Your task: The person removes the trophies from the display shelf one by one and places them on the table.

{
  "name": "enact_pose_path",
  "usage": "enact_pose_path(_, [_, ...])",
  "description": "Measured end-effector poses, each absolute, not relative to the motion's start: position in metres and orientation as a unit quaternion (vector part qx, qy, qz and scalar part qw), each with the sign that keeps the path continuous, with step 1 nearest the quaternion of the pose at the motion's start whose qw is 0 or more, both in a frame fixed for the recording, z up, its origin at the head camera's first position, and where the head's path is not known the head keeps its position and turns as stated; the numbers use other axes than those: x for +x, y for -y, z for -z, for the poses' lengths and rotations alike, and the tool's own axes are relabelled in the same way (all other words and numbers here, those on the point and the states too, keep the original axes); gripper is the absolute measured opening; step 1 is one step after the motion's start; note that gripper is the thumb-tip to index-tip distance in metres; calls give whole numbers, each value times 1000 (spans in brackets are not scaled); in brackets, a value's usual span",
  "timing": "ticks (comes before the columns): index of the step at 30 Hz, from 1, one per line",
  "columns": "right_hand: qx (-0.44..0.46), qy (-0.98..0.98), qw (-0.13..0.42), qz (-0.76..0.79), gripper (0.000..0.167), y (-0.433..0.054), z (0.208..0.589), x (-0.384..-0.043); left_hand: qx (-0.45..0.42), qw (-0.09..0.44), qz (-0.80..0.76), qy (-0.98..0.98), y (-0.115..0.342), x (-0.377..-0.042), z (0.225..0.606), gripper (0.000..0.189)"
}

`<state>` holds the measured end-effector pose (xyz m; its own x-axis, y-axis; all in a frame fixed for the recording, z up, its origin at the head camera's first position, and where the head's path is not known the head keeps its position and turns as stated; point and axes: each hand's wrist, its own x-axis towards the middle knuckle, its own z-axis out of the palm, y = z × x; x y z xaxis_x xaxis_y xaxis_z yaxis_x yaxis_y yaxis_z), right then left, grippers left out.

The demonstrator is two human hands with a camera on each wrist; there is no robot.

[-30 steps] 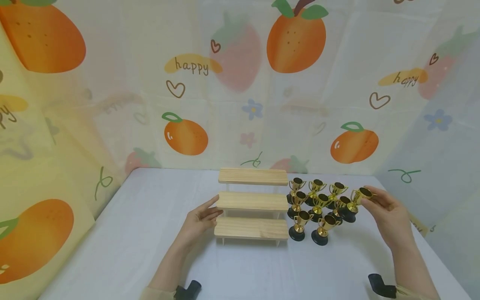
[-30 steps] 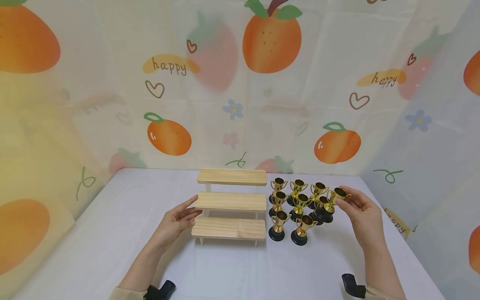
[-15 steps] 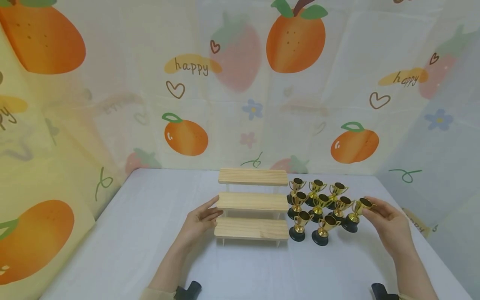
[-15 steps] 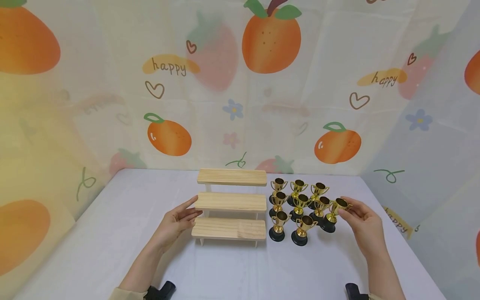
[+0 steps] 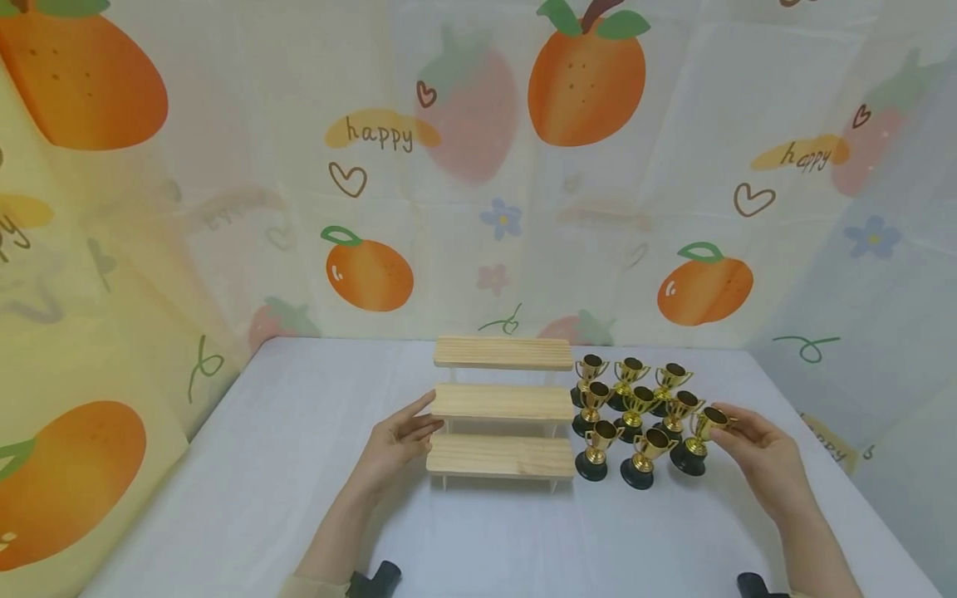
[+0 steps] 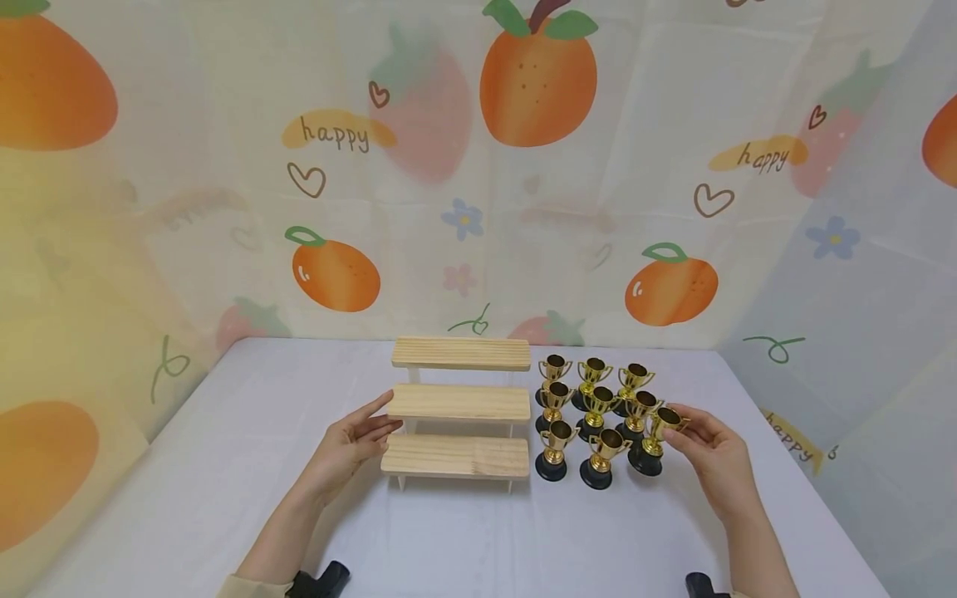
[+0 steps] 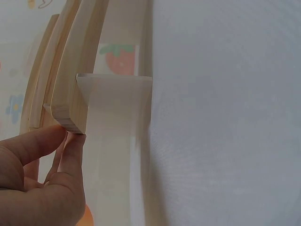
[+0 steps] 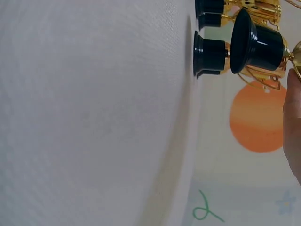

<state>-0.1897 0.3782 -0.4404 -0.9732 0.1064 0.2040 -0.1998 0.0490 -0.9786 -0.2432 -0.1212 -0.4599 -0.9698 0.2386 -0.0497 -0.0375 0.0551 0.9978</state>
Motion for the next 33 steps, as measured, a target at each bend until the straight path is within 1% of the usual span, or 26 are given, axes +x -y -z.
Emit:
enact_pose_path(6, [47, 731, 87, -676, 37, -380, 443, -190, 69, 102, -685, -718, 121, -242, 459, 70])
enact_pose_path(11, [23, 771, 52, -635, 37, -382, 444, -191, 72, 104, -684, -719, 121, -242, 459, 70])
enact_pose_path(14, [11, 795, 40, -606, 38, -383, 445, -191, 75, 104, -682, -720, 121, -242, 459, 70])
enact_pose_path(23, [29, 794, 26, -606, 39, -388, 450, -190, 75, 104, -683, -719, 121, -243, 460, 69])
enact_pose_path(33, [23, 803, 11, -595, 36, -389, 453, -191, 78, 105, -688, -714, 122, -244, 461, 70])
